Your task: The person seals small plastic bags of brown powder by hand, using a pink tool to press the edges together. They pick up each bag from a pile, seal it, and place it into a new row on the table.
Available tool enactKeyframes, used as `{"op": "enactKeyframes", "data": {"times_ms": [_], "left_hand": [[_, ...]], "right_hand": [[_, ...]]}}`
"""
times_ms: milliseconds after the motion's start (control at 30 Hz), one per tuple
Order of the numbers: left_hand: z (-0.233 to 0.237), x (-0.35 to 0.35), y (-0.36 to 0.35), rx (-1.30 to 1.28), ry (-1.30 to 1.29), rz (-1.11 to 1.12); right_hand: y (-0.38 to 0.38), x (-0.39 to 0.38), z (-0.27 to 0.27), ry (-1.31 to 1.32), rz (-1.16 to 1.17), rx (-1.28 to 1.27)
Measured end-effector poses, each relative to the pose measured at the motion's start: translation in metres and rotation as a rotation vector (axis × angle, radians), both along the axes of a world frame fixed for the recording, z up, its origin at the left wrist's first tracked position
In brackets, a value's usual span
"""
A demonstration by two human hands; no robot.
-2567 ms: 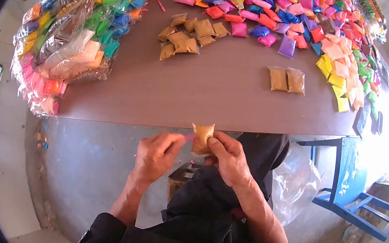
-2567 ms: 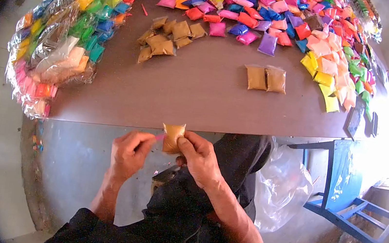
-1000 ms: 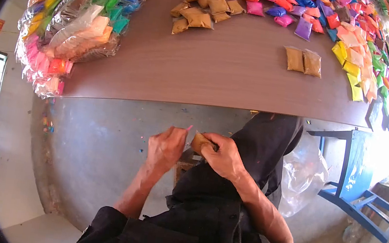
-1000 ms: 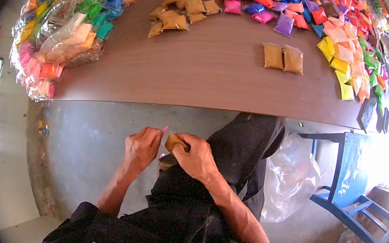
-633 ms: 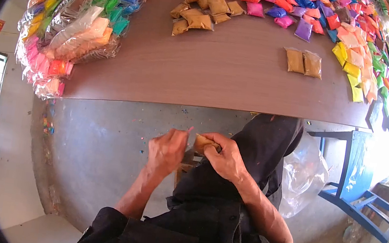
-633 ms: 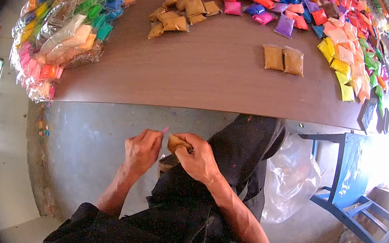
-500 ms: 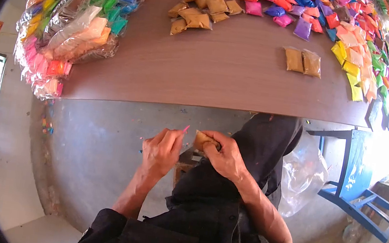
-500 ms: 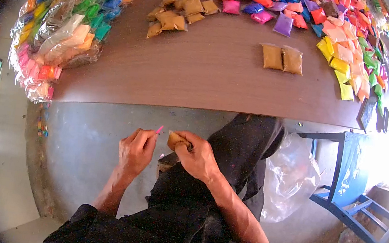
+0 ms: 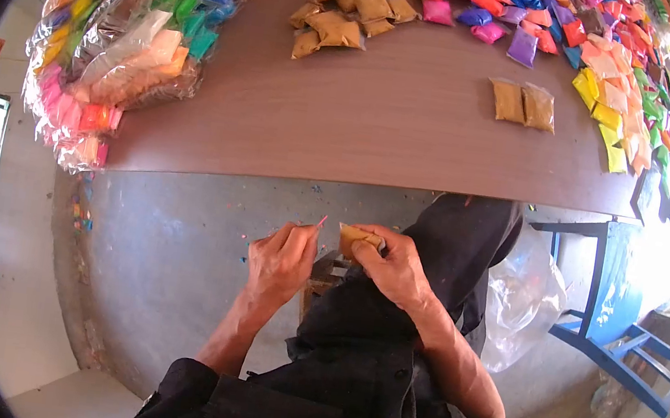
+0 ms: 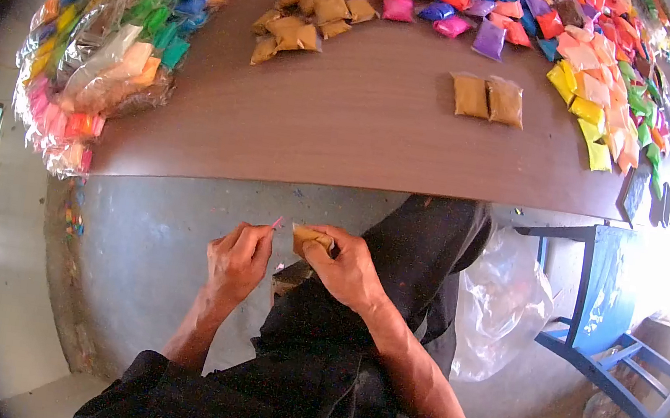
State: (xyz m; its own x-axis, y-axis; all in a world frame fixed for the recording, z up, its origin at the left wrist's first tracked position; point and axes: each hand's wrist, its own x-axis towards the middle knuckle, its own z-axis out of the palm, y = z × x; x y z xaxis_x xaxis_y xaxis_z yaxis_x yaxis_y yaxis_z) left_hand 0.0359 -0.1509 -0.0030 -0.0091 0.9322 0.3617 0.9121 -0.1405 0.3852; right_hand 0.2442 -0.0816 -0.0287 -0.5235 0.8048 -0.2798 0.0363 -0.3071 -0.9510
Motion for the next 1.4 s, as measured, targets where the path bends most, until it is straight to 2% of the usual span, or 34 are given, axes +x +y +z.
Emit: {"op": "enactKeyframes", "data": {"times_ms": [100, 200, 300, 467, 567, 767, 867, 967, 1133, 1267, 1367, 1400], "left_hand": [[0.016, 0.016, -0.001, 0.067, -0.035, -0.079], [0.015, 0.03, -0.001, 0.001, -0.041, -0.119], [0.005, 0.02, -0.001, -0.006, 0.045, -0.051], [0.017, 0.019, -0.001, 0.018, -0.069, -0.04], [0.017, 0.027, -0.001, -0.001, -0.085, -0.049], [0.001, 0.012, 0.001, 0.003, -0.055, -0.007], [0.011, 0.011, 0.002, 0.015, -0.081, 0.014], [0.016, 0.021, -0.001, -0.015, -0.114, -0.03], [-0.003, 0.019, 0.003, -0.015, -0.144, 0.039], [0.012, 0.013, 0.003, -0.019, -0.146, 0.021], [0.025, 0.02, 0.001, -0.051, -0.159, -0.047], [0.026, 0.023, 0.002, -0.059, -0.162, -0.067]], "right_hand": [[0.004, -0.003, 0.003, -0.029, 0.001, -0.039], [0.002, -0.002, -0.001, -0.007, -0.019, -0.028], [-0.002, -0.001, -0.003, 0.05, -0.063, 0.0], [0.001, -0.003, 0.005, -0.071, -0.045, 0.015], [-0.002, -0.006, -0.006, 0.068, -0.081, 0.014], [-0.003, -0.004, -0.005, 0.095, -0.072, -0.038], [-0.001, -0.003, -0.006, -0.006, -0.057, 0.02], [-0.002, -0.006, -0.006, 0.026, -0.073, 0.053], [-0.002, -0.004, -0.01, 0.034, -0.068, 0.034], [0.003, -0.004, -0.001, -0.045, -0.038, -0.003], [-0.001, -0.009, -0.007, 0.171, -0.119, -0.152], [0.0, -0.008, -0.009, 0.147, -0.085, -0.118]]}}
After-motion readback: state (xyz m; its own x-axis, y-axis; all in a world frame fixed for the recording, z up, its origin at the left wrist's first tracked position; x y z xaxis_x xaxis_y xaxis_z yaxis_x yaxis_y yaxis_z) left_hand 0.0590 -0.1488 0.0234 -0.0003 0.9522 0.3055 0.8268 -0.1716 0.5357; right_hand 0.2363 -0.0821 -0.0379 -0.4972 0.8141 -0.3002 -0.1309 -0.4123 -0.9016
